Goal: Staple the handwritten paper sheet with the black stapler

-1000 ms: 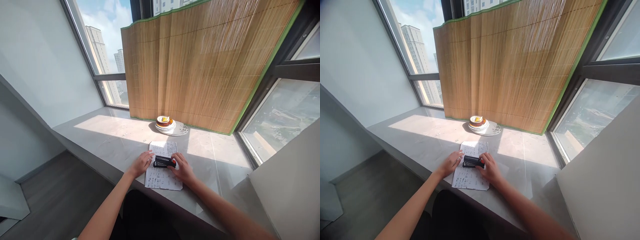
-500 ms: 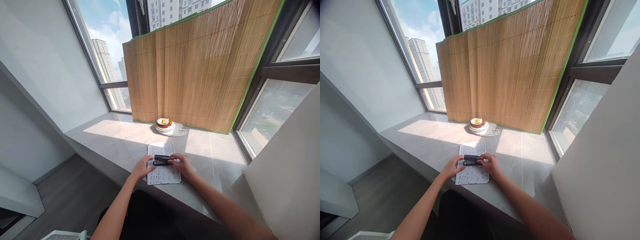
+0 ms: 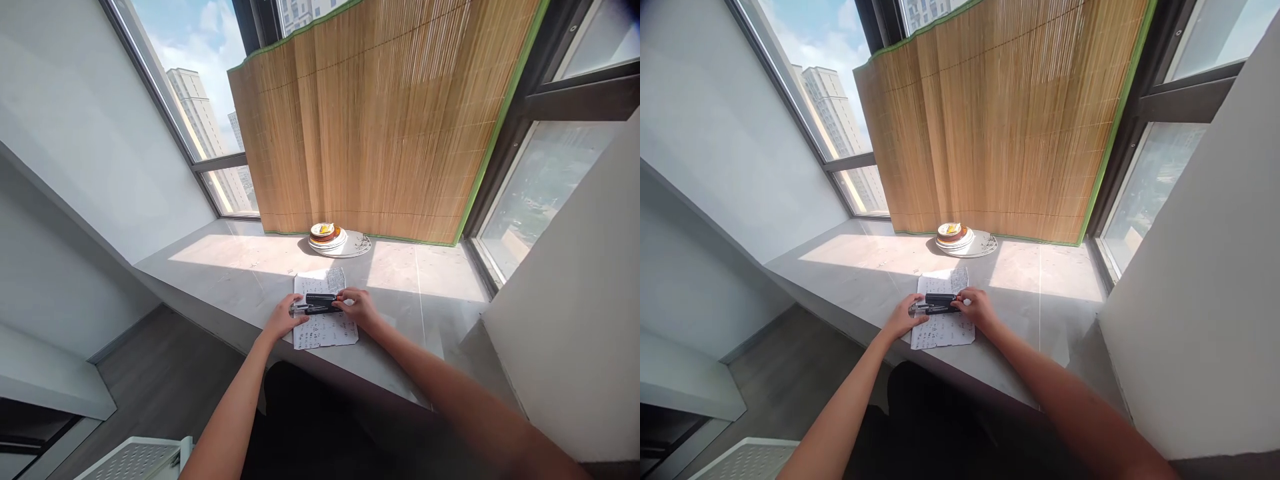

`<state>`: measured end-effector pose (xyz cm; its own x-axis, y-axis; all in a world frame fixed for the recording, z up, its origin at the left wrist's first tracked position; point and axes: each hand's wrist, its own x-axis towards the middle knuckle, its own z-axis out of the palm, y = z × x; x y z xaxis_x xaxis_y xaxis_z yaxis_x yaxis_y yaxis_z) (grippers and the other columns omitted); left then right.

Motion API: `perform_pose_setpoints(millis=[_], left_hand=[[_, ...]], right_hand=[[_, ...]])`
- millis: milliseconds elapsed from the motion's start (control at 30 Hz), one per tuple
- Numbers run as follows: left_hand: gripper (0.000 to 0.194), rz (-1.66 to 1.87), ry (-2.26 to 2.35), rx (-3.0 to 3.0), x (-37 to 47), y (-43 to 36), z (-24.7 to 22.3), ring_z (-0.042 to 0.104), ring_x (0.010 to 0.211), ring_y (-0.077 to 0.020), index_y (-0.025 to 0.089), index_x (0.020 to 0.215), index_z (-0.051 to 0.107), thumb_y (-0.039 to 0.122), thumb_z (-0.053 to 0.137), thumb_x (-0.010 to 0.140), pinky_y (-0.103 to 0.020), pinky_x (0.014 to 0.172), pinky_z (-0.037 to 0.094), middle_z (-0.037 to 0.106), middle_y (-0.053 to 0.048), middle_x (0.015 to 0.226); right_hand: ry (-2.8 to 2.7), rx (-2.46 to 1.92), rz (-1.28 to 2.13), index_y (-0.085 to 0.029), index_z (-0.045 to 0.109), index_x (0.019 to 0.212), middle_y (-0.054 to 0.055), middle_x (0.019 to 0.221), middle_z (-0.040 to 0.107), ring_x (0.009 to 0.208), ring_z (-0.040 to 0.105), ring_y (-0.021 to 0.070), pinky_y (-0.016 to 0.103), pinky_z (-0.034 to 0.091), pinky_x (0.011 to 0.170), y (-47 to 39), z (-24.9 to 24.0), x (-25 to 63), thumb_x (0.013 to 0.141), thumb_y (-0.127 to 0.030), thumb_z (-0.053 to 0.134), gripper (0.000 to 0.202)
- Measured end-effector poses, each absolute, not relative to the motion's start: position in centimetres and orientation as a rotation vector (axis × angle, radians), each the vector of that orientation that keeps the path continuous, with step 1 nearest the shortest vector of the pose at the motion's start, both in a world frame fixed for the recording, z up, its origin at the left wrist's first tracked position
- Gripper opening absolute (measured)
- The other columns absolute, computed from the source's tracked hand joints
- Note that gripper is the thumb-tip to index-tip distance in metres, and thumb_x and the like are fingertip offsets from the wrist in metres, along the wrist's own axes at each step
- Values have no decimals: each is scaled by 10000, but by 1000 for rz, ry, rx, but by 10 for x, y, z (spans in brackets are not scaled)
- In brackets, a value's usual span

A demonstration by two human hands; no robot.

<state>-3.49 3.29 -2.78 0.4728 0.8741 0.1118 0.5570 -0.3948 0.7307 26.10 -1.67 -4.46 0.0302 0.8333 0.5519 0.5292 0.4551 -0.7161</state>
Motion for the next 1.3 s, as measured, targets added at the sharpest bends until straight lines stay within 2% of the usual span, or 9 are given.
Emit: perform_pose_setpoints(millis=[67,200,333,433,533,667,867,1033,1300], left_hand=[[654,668,1172,2075,-35,33,-29,581,1423,-371,249,1376,614,542,848,840,-480,1099,503,633,-168,1481],[660,720,1154,2042,-35,34,-31,585,1428,-375,249,1360,640,543,872,816,-496,1126,500,644,-174,1480],[747,825,1085,1858,-35,34,-25,552,1466,-407,234,1298,710,669,907,722,-532,1211,452,675,-178,1460],[722,1189,1040,1454,-28,29,-14,462,1563,-330,208,1276,731,824,566,939,-469,1319,340,625,-171,1543],[706,1426,1017,940,-15,18,0,490,1552,-251,205,1353,689,708,266,1094,-403,1315,377,540,-151,1639],[692,1276,926,505,1,4,15,585,1473,-294,130,1522,580,605,278,1120,-438,1177,560,579,-225,1582],[590,1185,749,330,6,4,19,710,1320,-306,-1,1639,402,281,305,1130,-396,973,687,613,-274,1529],[555,1243,811,267,6,5,16,800,1130,-236,-7,1611,428,56,343,1066,-325,965,686,701,-276,1397],[477,1527,1108,631,11,-38,21,706,1331,-257,130,1565,474,115,496,1089,-370,1184,571,691,-231,1423]], right_hand=[[-1631,-1198,368,-236,753,929,107,1134,807,1062,764,310,449,581,953,-15,-43,259,869,-382,827,174],[-1772,-1192,440,-226,684,1358,132,1284,775,1173,740,319,445,585,989,-12,-40,250,786,-302,901,616],[-1924,-1168,270,-225,787,1109,62,1002,816,912,767,255,354,595,825,-17,-39,243,859,-165,814,259],[-1915,-1130,119,-215,779,1111,72,973,810,900,750,249,343,588,777,-27,-37,241,943,-174,754,175],[-1926,-972,-129,-223,730,1268,109,1151,804,1060,736,256,386,608,894,-36,-32,240,1033,-161,639,259],[-2035,-687,-515,-210,683,1349,110,1198,790,1140,710,239,443,592,1042,-47,-20,238,1059,-114,588,320],[-2162,-542,-800,-155,717,1262,109,1188,788,1162,698,220,389,593,1037,-54,-9,238,1077,-148,590,225],[-2076,-728,-577,-228,712,1301,85,1225,793,1131,701,226,405,594,983,-52,-16,235,1078,-141,569,279],[-1463,-1308,349,-246,834,1020,40,885,788,785,719,233,361,582,734,-33,-34,238,883,-322,806,159]])
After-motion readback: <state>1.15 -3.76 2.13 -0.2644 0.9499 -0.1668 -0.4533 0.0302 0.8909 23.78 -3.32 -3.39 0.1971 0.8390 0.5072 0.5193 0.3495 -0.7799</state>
